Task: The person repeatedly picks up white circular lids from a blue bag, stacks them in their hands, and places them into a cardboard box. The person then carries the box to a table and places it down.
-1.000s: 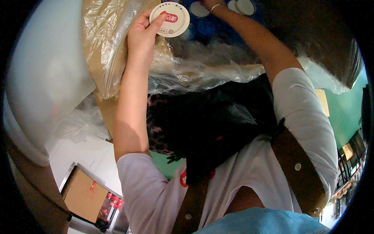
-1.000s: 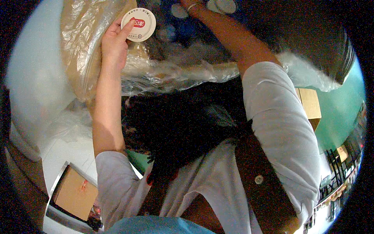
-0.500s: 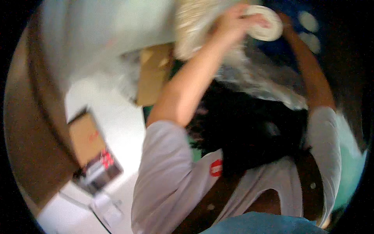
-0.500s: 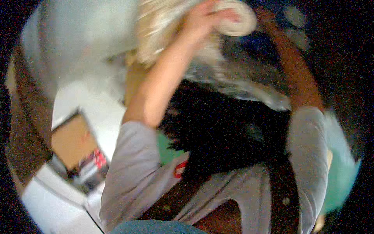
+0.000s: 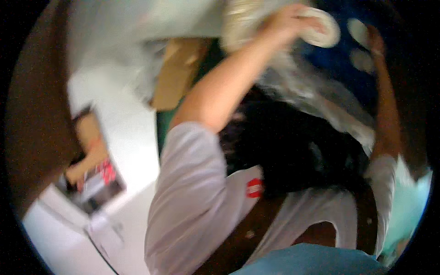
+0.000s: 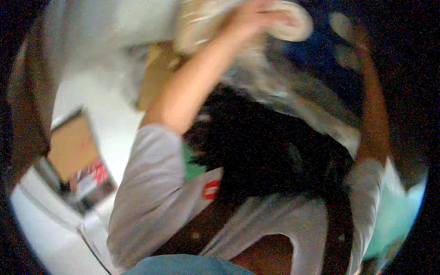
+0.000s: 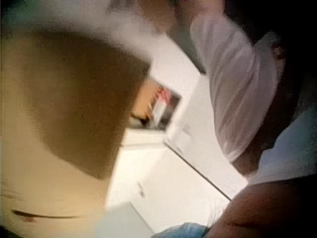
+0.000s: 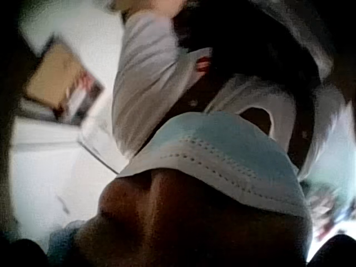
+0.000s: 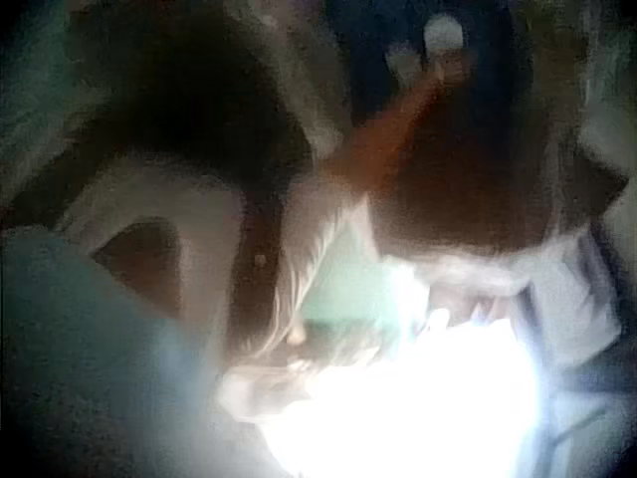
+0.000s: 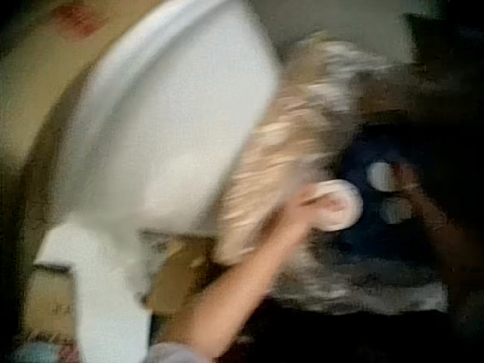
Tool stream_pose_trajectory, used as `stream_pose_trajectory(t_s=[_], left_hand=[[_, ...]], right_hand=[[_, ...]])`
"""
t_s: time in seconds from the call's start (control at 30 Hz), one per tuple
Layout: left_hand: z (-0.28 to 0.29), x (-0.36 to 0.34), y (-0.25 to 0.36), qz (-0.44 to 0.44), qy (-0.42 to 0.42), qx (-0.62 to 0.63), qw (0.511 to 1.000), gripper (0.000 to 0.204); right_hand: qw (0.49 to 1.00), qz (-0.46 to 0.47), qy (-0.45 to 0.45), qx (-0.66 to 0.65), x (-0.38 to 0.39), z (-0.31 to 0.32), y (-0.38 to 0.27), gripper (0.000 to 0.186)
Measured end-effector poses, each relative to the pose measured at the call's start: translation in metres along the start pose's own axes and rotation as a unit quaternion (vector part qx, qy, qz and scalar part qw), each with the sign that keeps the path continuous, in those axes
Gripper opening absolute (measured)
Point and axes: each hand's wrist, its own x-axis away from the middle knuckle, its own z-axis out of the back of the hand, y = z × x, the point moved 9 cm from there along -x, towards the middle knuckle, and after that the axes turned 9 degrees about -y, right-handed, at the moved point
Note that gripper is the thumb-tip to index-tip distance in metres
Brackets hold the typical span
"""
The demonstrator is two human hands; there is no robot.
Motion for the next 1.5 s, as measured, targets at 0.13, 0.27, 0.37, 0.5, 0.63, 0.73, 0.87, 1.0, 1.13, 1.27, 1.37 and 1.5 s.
stream_pose_trajectory(t_s=[0.13,0.27,0.37,0.5,0.63,0.73,0.87,1.0,1.13,1.27,1.37,1.5], left_hand=[[0.004,0.005,0.008,0.066,0.025,0.028,0.997,0.030],[0.036,0.023,-0.002,0.119,0.120,0.043,0.985,0.030],[0.039,0.025,0.001,0.114,0.121,0.022,0.986,0.030],[0.068,0.047,0.003,0.162,0.148,-0.066,0.973,0.032],[0.040,0.021,0.010,0.082,0.178,-0.093,0.976,0.037],[0.020,0.017,-0.009,0.086,0.147,-0.140,0.975,0.042],[-0.007,0.025,-0.034,0.137,0.144,-0.078,0.977,0.039],[0.015,0.013,-0.057,0.041,0.150,-0.105,0.982,0.039],[0.012,0.023,-0.059,0.088,0.149,-0.072,0.982,0.042],[-0.010,-0.003,-0.016,0.088,0.096,-0.236,0.963,0.044],[-0.019,-0.001,-0.019,0.024,0.078,-0.080,0.994,0.034],[-0.022,0.023,-0.024,0.066,0.102,0.030,0.992,0.041]], right_hand=[[0.993,-0.070,0.054,-0.081,0.031,0.013,0.072,0.047],[0.978,-0.152,-0.087,-0.114,0.017,-0.074,-0.016,0.073],[0.982,-0.136,-0.009,-0.128,0.002,-0.083,-0.016,0.080],[0.987,-0.085,-0.060,-0.123,-0.005,-0.118,0.016,0.080],[0.980,-0.053,-0.118,-0.149,-0.051,-0.156,0.017,0.081],[0.981,-0.043,-0.155,-0.112,-0.063,-0.177,0.005,0.082],[0.976,-0.063,-0.188,-0.085,-0.049,-0.205,0.016,0.082],[0.978,-0.050,-0.192,-0.064,-0.057,-0.184,0.004,0.083],[0.975,-0.054,-0.207,-0.056,-0.044,-0.184,0.011,0.084],[0.980,-0.080,-0.169,-0.071,-0.026,-0.127,0.053,0.084],[0.986,-0.070,-0.145,-0.041,-0.010,-0.072,0.057,0.085],[0.988,-0.086,-0.125,-0.009,0.030,-0.025,0.042,0.086]])
